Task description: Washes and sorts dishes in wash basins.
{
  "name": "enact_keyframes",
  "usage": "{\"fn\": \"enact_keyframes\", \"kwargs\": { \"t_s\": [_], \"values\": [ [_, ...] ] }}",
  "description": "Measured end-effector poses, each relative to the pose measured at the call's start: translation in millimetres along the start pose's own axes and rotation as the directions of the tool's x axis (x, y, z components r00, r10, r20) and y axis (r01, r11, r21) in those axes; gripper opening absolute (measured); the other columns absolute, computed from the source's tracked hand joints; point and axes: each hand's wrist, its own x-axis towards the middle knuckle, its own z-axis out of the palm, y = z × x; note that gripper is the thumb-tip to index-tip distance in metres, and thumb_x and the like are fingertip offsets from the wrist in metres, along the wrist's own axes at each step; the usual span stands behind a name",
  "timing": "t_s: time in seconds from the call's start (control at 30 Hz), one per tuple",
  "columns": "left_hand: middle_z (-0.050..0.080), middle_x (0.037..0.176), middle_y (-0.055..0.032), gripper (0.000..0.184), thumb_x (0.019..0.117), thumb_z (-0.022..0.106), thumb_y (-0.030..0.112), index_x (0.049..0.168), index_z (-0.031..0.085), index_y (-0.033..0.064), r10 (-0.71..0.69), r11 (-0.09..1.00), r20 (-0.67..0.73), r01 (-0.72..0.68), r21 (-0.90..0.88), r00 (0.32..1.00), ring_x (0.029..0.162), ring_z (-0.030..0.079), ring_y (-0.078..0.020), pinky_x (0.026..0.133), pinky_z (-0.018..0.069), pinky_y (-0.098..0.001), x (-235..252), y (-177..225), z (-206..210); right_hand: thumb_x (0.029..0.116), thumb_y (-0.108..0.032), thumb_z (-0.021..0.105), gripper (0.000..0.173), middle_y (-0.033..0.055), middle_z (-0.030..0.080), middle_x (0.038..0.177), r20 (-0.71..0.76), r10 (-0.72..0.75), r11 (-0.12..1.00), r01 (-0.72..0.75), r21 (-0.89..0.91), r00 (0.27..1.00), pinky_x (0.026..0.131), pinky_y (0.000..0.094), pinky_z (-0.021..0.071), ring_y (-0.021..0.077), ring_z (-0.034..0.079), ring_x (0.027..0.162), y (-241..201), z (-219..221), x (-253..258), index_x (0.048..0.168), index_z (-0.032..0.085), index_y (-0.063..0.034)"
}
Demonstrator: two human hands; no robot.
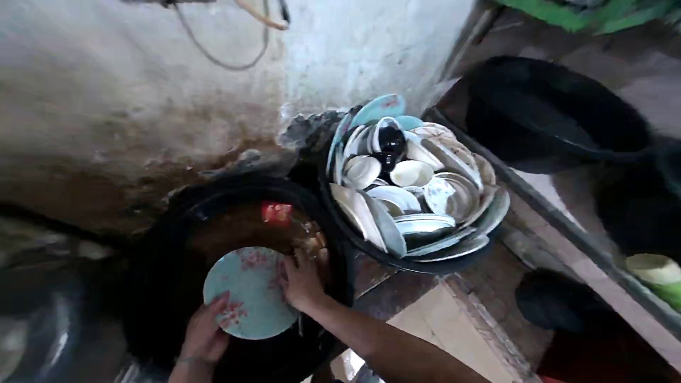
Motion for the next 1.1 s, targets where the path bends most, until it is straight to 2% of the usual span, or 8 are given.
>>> {"fn": "enact_keyframes", "kwargs": {
  "t_s": [0.17, 0.33, 0.47, 0.6, 0.73, 0.8, 0.9, 1.1],
  "values": [
    [0.069, 0.094, -0.0122, 0.035, 0.1102, 0.049, 0.027, 0.131, 0.054, -0.0015, 0.057, 0.998, -0.214, -0.056, 0.010, 0.975, 0.079, 0.069, -0.0175, 0.070, 0.0611, -0.0361, -25.3, -12.8, 15.8, 0.1104, -0.051, 0.032, 0.059, 0.0019, 0.022, 0.172, 0.168, -0.410, 0.912, 0.406, 0.060, 0.897, 0.125, 0.0663, 0.0115, 0.0282, 0.015, 0.159, -32.1, 65.1, 11.7, 0.164, 0.030, -0.0273],
    [0.070, 0.102, -0.0151, 0.037, 0.1086, 0.053, 0.022, 0.138, 0.052, -0.0008, 0.127, 0.992, -0.294, -0.112, 0.065, 0.948, 0.083, 0.072, -0.0193, 0.070, 0.0624, -0.0360, -60.7, 2.3, 17.9, 0.1119, -0.033, 0.039, 0.051, 0.0192, 0.052, 0.152, 0.218, -0.178, 0.978, 0.198, -0.072, 0.960, 0.106, 0.0586, 0.0492, 0.0391, 0.059, 0.130, -11.2, 38.3, 48.3, 0.158, 0.039, -0.0115],
    [0.068, 0.081, -0.0101, 0.018, 0.1060, 0.052, 0.011, 0.118, 0.056, -0.0024, 0.145, 0.971, -0.421, -0.210, -0.111, 0.896, 0.066, 0.068, -0.0180, 0.059, 0.0596, -0.0342, -52.0, 0.0, -29.5, 0.0911, -0.005, 0.069, 0.071, 0.0200, 0.035, 0.162, 0.036, -0.224, 0.958, 0.227, -0.176, 0.974, 0.095, 0.0555, 0.0576, 0.0397, 0.061, 0.125, -10.3, 19.3, 44.9, 0.156, 0.042, -0.0157],
    [0.069, 0.076, -0.0074, 0.013, 0.0990, 0.047, 0.001, 0.095, 0.059, 0.0031, 0.058, 0.959, -0.214, -0.114, -0.258, 0.975, 0.067, 0.069, -0.0156, 0.061, 0.0610, -0.0327, -34.9, -2.7, -66.5, 0.0839, -0.026, 0.085, 0.079, 0.0076, 0.031, 0.168, 0.107, -0.729, 0.639, 0.729, -0.247, 0.676, 0.125, 0.0642, 0.0190, 0.0319, 0.020, 0.157, -15.7, -39.5, -1.5, 0.154, 0.048, -0.0336],
    [0.075, 0.091, -0.0096, 0.039, 0.1061, 0.044, 0.041, 0.104, 0.068, 0.0100, 0.048, 0.951, 0.107, -0.013, -0.310, 0.993, 0.082, 0.074, -0.0211, 0.072, 0.0646, -0.0427, -56.9, 16.6, -12.7, 0.0942, -0.013, 0.070, 0.019, 0.0004, 0.073, 0.121, -0.008, -0.939, 0.340, 0.925, -0.170, 0.344, 0.117, 0.0505, 0.0410, 0.0205, 0.063, 0.125, -8.9, -94.4, -38.8, 0.109, 0.079, -0.0196],
    [0.074, 0.109, -0.0151, 0.075, 0.0998, 0.030, 0.074, 0.126, 0.063, 0.0120, 0.109, 0.956, 0.218, -0.042, -0.290, 0.970, 0.097, 0.074, -0.0307, 0.078, 0.0631, -0.0527, -59.5, 19.4, 18.9, 0.0979, -0.012, 0.066, 0.012, 0.0046, 0.075, 0.107, -0.050, -0.904, 0.428, 0.900, -0.080, 0.425, 0.096, 0.0412, 0.0579, 0.0182, 0.071, 0.104, -0.6, -140.8, -64.8, 0.103, 0.077, -0.0095],
    [0.071, 0.126, -0.0160, 0.080, 0.1063, 0.008, 0.064, 0.148, 0.046, 0.0064, 0.103, 0.989, 0.200, -0.122, 0.082, 0.974, 0.112, 0.071, -0.0312, 0.092, 0.0598, -0.0510, -49.8, 4.1, 63.8, 0.0990, -0.023, 0.068, 0.019, 0.0022, 0.074, 0.089, -0.228, -0.777, 0.598, 0.801, 0.020, 0.586, 0.073, 0.0298, 0.0620, 0.0087, 0.071, 0.079, 32.0, -217.0, -110.8, 0.104, 0.074, -0.0054],
    [0.065, 0.133, -0.0170, 0.042, 0.1056, 0.060, 0.034, 0.139, 0.060, 0.0073, 0.022, 0.746, 0.054, -0.052, 0.664, 0.998, 0.119, 0.065, -0.0303, 0.098, 0.0542, -0.0518, -31.3, -62.8, 105.2, 0.0927, -0.036, 0.070, 0.021, -0.0092, 0.067, 0.072, -0.231, -0.586, 0.810, 0.561, -0.168, 0.777, 0.058, 0.0219, 0.0562, -0.0022, 0.063, 0.064, 124.0, -332.4, -171.7, 0.095, 0.072, -0.0152]
  ]
}}
